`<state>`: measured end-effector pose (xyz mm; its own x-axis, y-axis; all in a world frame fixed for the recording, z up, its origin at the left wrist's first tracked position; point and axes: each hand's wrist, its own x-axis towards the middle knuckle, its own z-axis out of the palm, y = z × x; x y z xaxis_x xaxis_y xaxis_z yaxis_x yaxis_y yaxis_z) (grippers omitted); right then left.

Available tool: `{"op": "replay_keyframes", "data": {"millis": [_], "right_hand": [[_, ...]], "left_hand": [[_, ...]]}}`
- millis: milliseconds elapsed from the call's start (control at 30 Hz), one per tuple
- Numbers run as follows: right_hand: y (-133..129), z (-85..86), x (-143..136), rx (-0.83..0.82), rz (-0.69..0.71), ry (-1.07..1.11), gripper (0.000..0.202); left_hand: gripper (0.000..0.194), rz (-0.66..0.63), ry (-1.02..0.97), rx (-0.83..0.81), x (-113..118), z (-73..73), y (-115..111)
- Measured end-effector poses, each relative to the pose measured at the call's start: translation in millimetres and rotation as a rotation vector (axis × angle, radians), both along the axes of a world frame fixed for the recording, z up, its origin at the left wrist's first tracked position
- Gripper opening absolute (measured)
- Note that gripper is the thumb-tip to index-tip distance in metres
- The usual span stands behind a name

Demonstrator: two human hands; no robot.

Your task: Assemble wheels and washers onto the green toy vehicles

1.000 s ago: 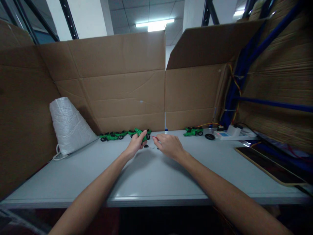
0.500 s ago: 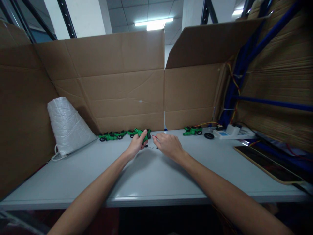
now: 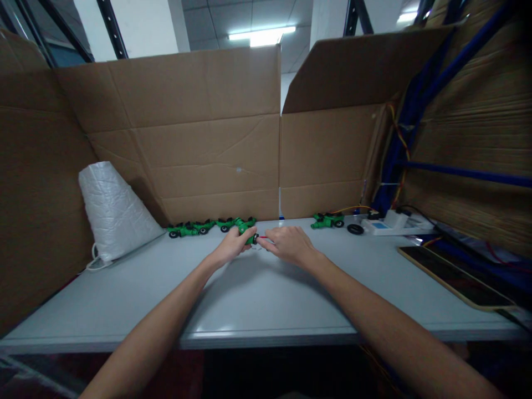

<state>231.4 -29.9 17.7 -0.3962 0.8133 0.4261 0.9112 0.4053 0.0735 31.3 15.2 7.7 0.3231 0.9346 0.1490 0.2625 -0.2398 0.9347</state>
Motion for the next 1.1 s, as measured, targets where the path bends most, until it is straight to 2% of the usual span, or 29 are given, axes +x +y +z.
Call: {"op": "replay_keyframes", "data": {"millis": [200,333,500,700,867,967,1100], "right_hand": [[-2.0,-1.7,-8.6,-0.024,-0.066,0.012,0.058],[-4.1,-5.1,-16.3,-0.005,-0.096,0.065,0.052],[-3.2,-5.0,-11.7,-0.007,0.016,0.037,0.046],[0.2,-5.1,-1.4,-0.014,0.136,-0.037,0.048],[1.5,-7.6,-2.5,0.012,0.144,-0.009,0.045],[0.1,-6.9,-6.1,0.016,0.086,0.033,0.043],[-1.9,-5.6,-10.9,0.03,0.033,0.059,0.041]], "left_hand": [[0.055,0.033,0.005,0.061,-1.7,-4.2,5.5],[0.053,0.047,-0.008,0.072,-1.5,-6.2,8.6],[0.051,0.037,0.007,0.053,-1.8,-7.8,9.7],[0.048,-0.089,0.106,0.028,-7.9,-2.0,3.5],[0.046,-0.097,0.111,0.02,-8.6,-0.8,2.8],[0.048,-0.068,0.123,0.088,-7.1,-5.9,8.0],[0.049,0.018,0.119,0.261,-5.1,-11.7,14.0]]}}
